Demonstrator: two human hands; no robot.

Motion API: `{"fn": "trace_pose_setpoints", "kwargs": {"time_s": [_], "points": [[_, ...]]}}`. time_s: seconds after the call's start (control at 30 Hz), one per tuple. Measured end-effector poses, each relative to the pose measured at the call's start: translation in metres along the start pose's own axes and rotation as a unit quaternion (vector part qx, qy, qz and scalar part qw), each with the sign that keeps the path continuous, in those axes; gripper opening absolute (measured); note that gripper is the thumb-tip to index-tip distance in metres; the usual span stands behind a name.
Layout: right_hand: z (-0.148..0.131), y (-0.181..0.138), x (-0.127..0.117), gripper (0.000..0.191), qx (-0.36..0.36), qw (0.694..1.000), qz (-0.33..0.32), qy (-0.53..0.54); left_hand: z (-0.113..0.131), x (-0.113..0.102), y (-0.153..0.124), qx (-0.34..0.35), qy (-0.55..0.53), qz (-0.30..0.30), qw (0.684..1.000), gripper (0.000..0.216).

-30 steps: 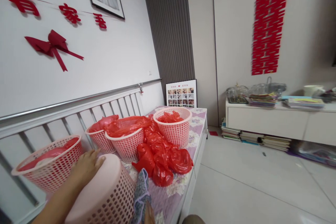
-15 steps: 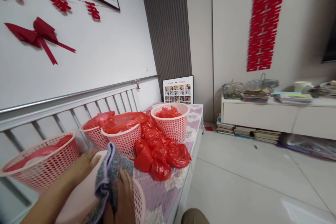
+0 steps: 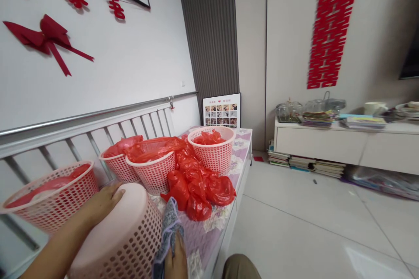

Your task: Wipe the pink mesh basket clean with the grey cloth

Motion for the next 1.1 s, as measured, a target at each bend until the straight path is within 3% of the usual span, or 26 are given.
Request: {"fn": "trace_pose_setpoints", "kwargs": {"time_s": [0.17,0.27,0.37,0.57,0.67,0.77,0.97,1.03,1.1], "points": [[-0.118,0.013,0.002,0.054,-0.102,0.991,-0.076,0.032,0.003,-0.005,-0.006,0.017,-0.013,-0.023,1.000,0.066],[-0.152,0.011,0.001,0.054,-0.161,0.982,-0.093,0.041,0.006,-0.010,-0.012,0.047,-0.039,-0.035,0.997,0.064],[-0.126,0.009,0.003,0.051,-0.149,0.984,-0.084,0.048,0.006,-0.012,-0.016,0.059,-0.056,-0.046,0.996,0.064],[0.004,0.000,-0.007,0.057,0.006,0.998,-0.050,0.036,0.005,-0.011,-0.017,0.049,-0.059,-0.041,0.996,0.066],[0.014,0.000,-0.013,0.058,0.038,0.997,-0.050,0.040,0.005,-0.010,-0.016,0.045,-0.060,-0.046,0.996,0.067],[-0.033,0.008,-0.012,0.051,0.022,0.996,-0.054,0.070,0.005,-0.011,-0.016,0.046,-0.063,-0.048,0.996,0.068],[-0.179,0.033,-0.001,0.047,-0.105,0.976,-0.133,0.136,0.007,-0.013,-0.017,0.052,-0.054,-0.051,0.996,0.071],[-0.201,0.042,0.001,0.047,-0.132,0.969,-0.151,0.142,0.007,-0.012,-0.017,0.057,-0.052,-0.048,0.996,0.070],[-0.202,0.049,0.003,0.045,-0.126,0.967,-0.160,0.154,0.006,-0.012,-0.016,0.054,-0.049,-0.045,0.996,0.070]]}}
Point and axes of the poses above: each hand's wrist, its own y-axis towards the middle knuckle, its own x-axis out of the palm, z = x × y, the point moved 5 cm from there along y, towards the middle knuckle, and after that the axes turned 1 degree about y, right-handed, at the moved point
